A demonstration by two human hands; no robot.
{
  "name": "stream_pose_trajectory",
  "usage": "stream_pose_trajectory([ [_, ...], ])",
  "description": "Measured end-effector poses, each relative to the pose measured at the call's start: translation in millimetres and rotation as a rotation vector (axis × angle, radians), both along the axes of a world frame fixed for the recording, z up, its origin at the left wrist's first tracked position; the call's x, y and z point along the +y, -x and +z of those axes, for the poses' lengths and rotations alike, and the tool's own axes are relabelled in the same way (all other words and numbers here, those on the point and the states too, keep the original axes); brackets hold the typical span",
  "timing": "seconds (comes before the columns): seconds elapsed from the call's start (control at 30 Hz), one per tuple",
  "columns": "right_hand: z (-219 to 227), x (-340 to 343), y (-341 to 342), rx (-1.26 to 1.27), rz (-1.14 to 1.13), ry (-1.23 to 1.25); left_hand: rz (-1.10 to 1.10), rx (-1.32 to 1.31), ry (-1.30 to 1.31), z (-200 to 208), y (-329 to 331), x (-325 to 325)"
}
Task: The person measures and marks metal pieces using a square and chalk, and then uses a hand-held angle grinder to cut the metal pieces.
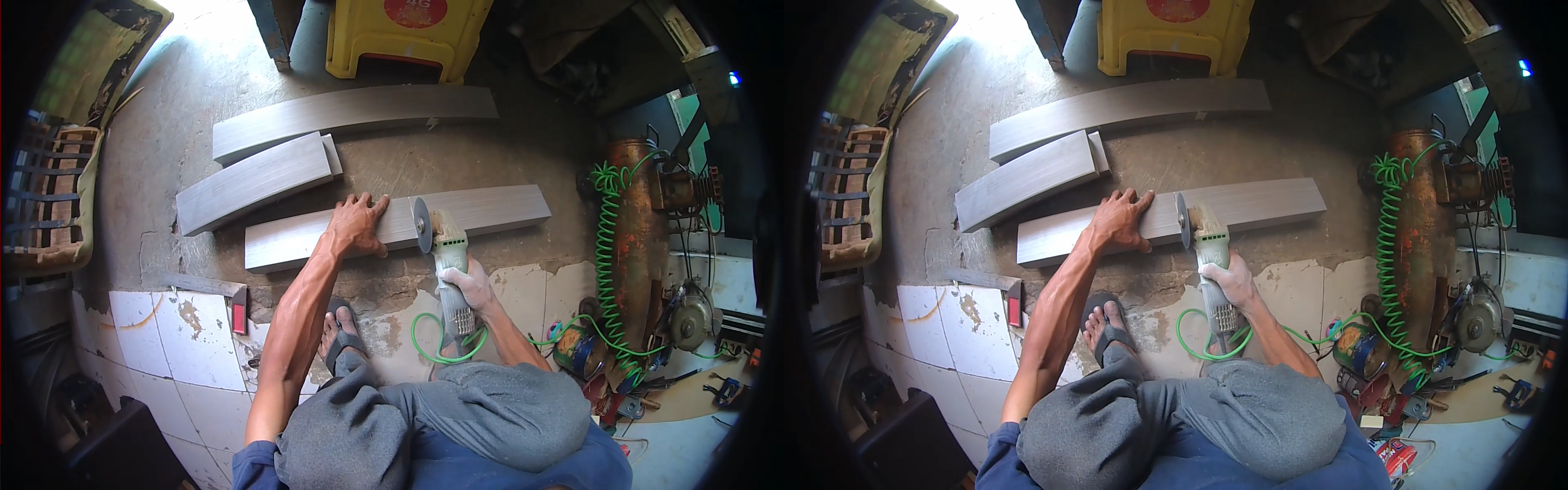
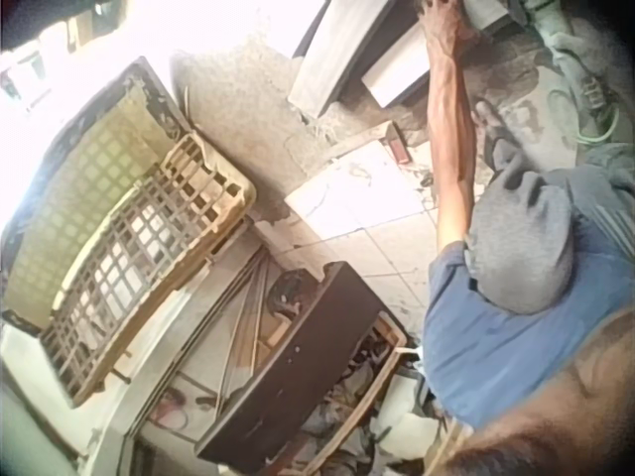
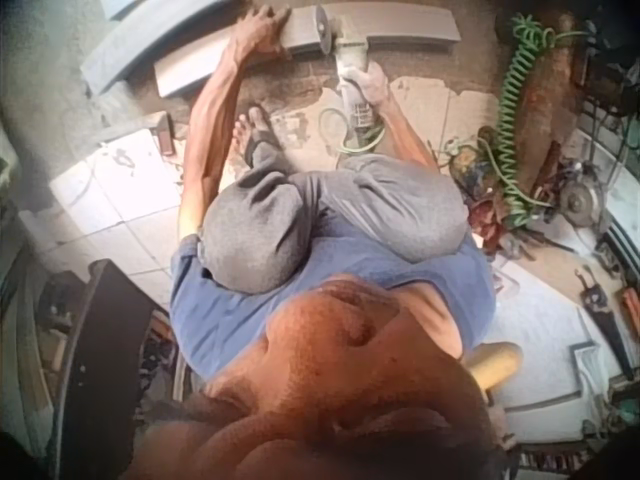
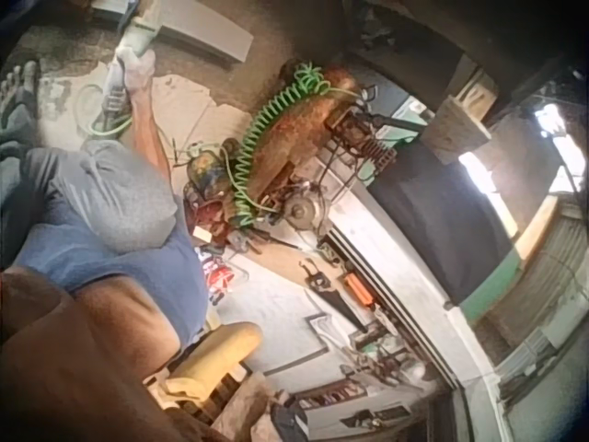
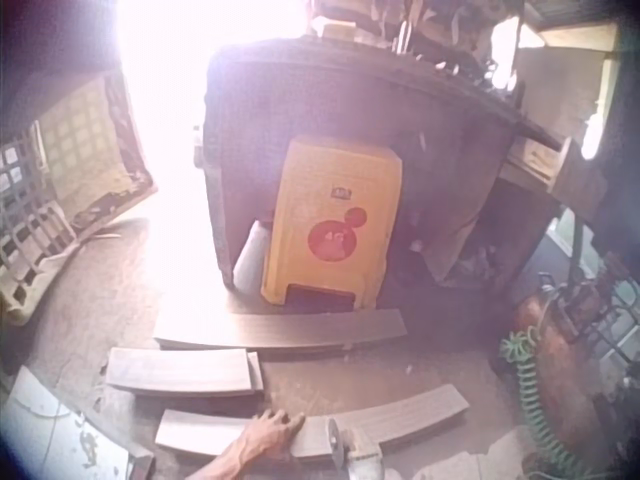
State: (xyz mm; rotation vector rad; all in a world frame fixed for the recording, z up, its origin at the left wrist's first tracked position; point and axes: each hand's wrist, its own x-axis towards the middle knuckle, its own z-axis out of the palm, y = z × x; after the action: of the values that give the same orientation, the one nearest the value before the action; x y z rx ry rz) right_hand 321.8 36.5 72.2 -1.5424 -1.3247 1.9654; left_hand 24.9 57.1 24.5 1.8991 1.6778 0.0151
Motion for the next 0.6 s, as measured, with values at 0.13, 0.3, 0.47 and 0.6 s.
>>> stream_pose_trajectory([
  [0.13,4.6,-6.4,-4.9,0.028,-0.010,0.007,0.014,-0.034,0.074,6.5,6.4,8.3],
  [0.3,23.7,-7.3,-7.2,0.126,-0.020,-0.018,-0.022,-0.061,0.120,8.2,14.0,21.4],
  [0.47,28.5,-1.9,-15.6,0.119,-0.040,-0.085,0.043,0.128,-0.268,1.1,-26.9,-29.9],
  [0.6,34.8,0.6,-4.8,0.152,-0.089,-0.098,0.061,0.224,-0.516,-59.5,-23.4,-49.3],
])
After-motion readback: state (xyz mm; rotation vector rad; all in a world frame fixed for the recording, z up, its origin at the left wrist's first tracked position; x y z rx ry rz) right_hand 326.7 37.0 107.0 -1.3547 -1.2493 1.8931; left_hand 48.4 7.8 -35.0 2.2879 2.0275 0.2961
